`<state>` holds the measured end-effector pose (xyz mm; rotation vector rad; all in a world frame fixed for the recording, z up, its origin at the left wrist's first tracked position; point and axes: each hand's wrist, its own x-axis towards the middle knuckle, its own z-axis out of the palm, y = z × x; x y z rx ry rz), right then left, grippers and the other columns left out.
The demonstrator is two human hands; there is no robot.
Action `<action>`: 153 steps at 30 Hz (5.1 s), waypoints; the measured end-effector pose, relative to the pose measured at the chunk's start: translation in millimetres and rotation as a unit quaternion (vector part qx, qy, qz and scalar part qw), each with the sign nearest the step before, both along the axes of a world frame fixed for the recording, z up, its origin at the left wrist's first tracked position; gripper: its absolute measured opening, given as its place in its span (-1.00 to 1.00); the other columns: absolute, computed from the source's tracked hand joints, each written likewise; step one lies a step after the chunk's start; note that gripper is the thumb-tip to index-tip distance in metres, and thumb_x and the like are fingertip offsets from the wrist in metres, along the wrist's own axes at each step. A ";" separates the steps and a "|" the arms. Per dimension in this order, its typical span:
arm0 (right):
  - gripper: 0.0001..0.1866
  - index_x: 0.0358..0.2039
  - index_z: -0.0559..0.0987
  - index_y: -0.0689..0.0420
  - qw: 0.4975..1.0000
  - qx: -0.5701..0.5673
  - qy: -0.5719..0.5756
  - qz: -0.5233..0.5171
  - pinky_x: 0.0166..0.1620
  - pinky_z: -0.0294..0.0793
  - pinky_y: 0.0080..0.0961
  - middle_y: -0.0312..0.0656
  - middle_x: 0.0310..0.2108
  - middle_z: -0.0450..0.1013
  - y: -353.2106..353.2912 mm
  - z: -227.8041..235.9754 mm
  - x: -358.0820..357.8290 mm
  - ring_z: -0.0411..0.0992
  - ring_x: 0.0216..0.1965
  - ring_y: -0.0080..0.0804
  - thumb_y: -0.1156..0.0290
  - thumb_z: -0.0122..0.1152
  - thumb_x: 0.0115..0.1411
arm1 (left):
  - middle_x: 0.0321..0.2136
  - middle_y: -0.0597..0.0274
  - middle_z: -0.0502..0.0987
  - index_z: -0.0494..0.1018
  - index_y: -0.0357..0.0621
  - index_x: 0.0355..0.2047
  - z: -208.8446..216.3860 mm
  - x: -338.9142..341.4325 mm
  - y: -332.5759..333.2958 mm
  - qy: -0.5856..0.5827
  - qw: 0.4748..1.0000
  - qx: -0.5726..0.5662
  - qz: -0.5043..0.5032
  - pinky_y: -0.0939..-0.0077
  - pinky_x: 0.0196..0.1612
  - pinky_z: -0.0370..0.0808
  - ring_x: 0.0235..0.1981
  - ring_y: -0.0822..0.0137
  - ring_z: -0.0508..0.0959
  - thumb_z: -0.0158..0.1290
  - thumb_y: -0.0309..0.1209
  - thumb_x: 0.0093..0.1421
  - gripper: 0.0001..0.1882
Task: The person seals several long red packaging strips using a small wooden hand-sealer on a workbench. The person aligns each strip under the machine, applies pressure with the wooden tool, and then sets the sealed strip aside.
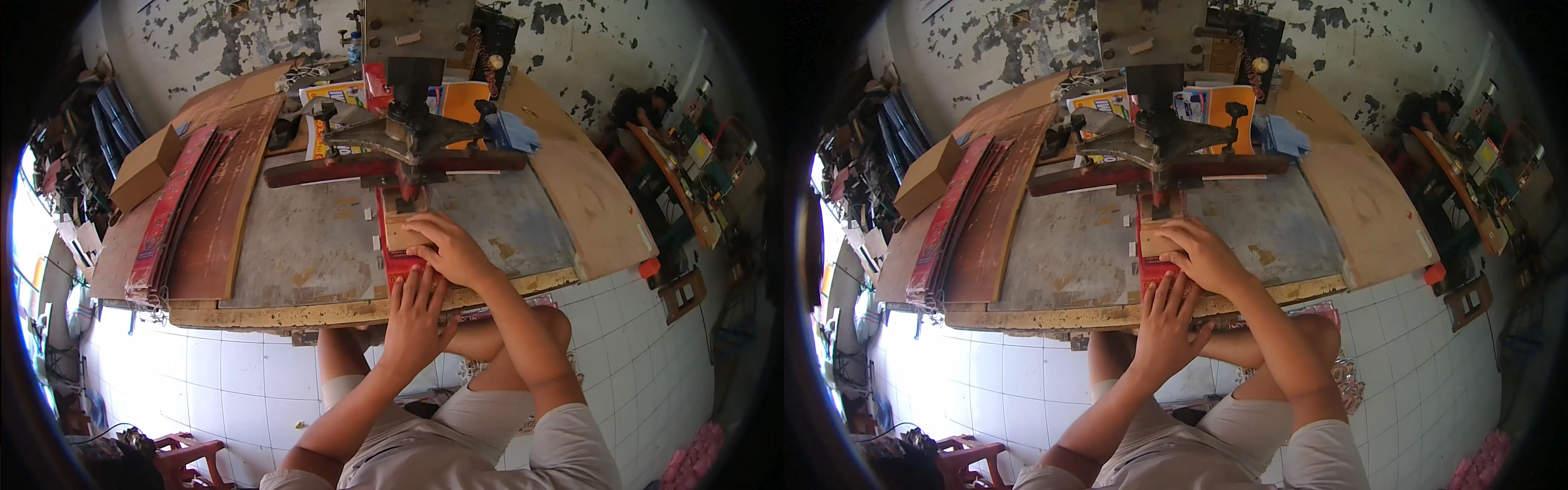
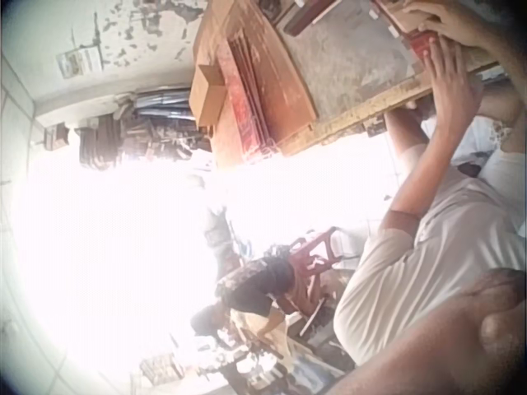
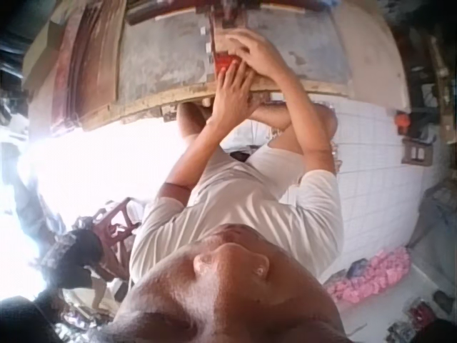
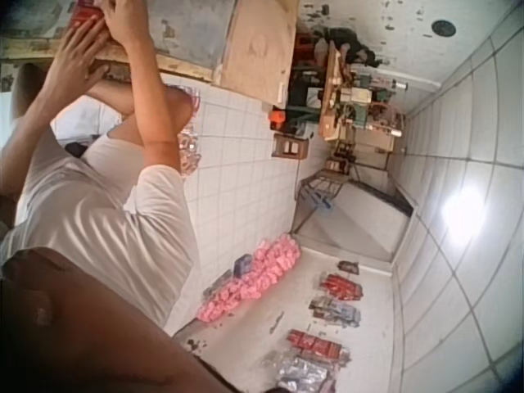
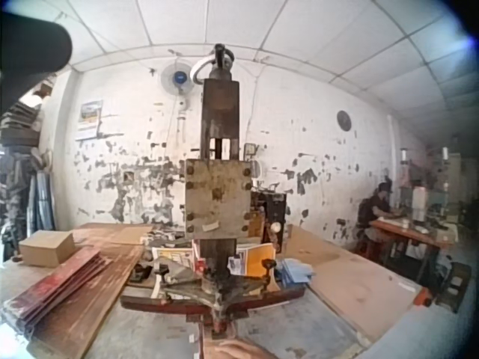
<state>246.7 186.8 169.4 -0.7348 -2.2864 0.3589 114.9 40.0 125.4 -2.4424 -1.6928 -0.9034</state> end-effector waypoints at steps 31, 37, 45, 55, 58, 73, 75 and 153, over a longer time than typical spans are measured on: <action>-0.57 0.05 0.73 0.10 0.998 0.062 0.016 -0.030 0.19 0.62 -0.15 -0.24 0.15 0.57 -2.2 4.1 -1.3 0.53 0.15 -0.10 0.45 0.62 0.14 | 0.54 -0.23 0.30 0.40 -0.21 0.48 -1.1 0.4 1.2 -0.011 1.000 -0.025 0.004 -0.31 0.56 0.16 0.57 -0.26 0.25 0.24 0.01 0.37 -0.19; -0.57 0.05 0.74 0.11 0.998 0.050 0.023 -0.026 0.19 0.62 -0.14 -0.24 0.14 0.57 -1.4 2.2 -0.4 0.54 0.15 -0.09 0.44 0.62 0.14 | 0.55 -0.22 0.28 0.39 -0.20 0.50 -0.2 0.7 0.1 -0.005 1.000 -0.028 0.005 -0.30 0.56 0.16 0.57 -0.25 0.25 0.23 0.01 0.37 -0.18; -0.57 0.06 0.71 0.14 0.997 0.049 0.038 -0.035 0.18 0.64 -0.13 -0.20 0.14 0.57 -2.5 0.9 0.9 0.56 0.15 -0.05 0.38 0.60 0.19 | 0.56 -0.23 0.27 0.35 -0.23 0.52 -2.9 0.0 0.0 0.005 1.000 -0.019 0.003 -0.31 0.57 0.15 0.60 -0.25 0.22 0.25 0.04 0.35 -0.13; -0.57 0.09 0.73 0.14 0.998 -0.020 0.056 0.000 0.21 0.63 -0.18 -0.12 0.18 0.62 -32.6 -0.8 22.4 0.62 0.16 -0.05 0.34 0.62 0.23 | 0.41 0.01 0.51 0.56 -0.11 0.29 -24.1 -19.4 -9.3 -0.065 0.993 0.074 -0.067 -0.12 0.55 0.25 0.47 -0.06 0.44 0.35 -0.19 0.26 -0.38; -0.57 0.07 0.73 0.13 0.997 -0.041 0.067 0.014 0.22 0.61 -0.19 -0.13 0.17 0.63 -81.8 4.1 49.1 0.62 0.16 -0.08 0.34 0.65 0.22 | 0.28 0.15 0.62 0.65 0.00 0.11 -49.5 -44.2 -38.4 -0.083 0.982 0.155 -0.069 0.01 0.44 0.35 0.33 0.07 0.58 0.38 -0.30 0.18 -0.54; -0.67 0.14 0.66 0.17 0.882 0.061 0.067 -0.463 0.30 0.49 -0.16 -0.04 0.16 0.56 2.9 -34.4 344.2 0.51 0.22 -0.02 0.36 0.42 0.44 | 0.52 -0.08 0.34 0.43 -0.03 0.38 -128.3 -128.9 -30.7 -0.019 0.944 0.253 0.210 -0.34 0.65 -0.26 0.61 -0.26 0.14 0.02 0.00 0.45 -0.39; -0.67 0.17 0.66 0.18 0.853 0.115 0.065 -0.505 0.34 0.47 -0.12 -0.01 0.22 0.55 1.2 -44.3 327.6 0.48 0.30 0.03 0.35 0.39 0.47 | 0.52 -0.07 0.34 0.43 -0.03 0.38 -129.0 -131.4 -32.6 -0.010 0.945 0.253 0.209 -0.34 0.65 -0.24 0.61 -0.26 0.14 0.02 -0.01 0.45 -0.40; -0.37 0.47 0.49 0.14 0.980 0.082 -0.121 -0.137 0.54 0.23 0.14 0.03 0.52 0.35 -110.5 -29.6 -19.2 0.30 0.52 0.08 0.12 0.26 0.50 | 0.47 0.19 0.48 0.57 0.06 0.34 -109.7 -133.4 -51.2 -0.059 0.969 0.179 0.161 -0.17 0.64 -0.05 0.59 -0.03 0.27 0.27 -0.19 0.29 -0.40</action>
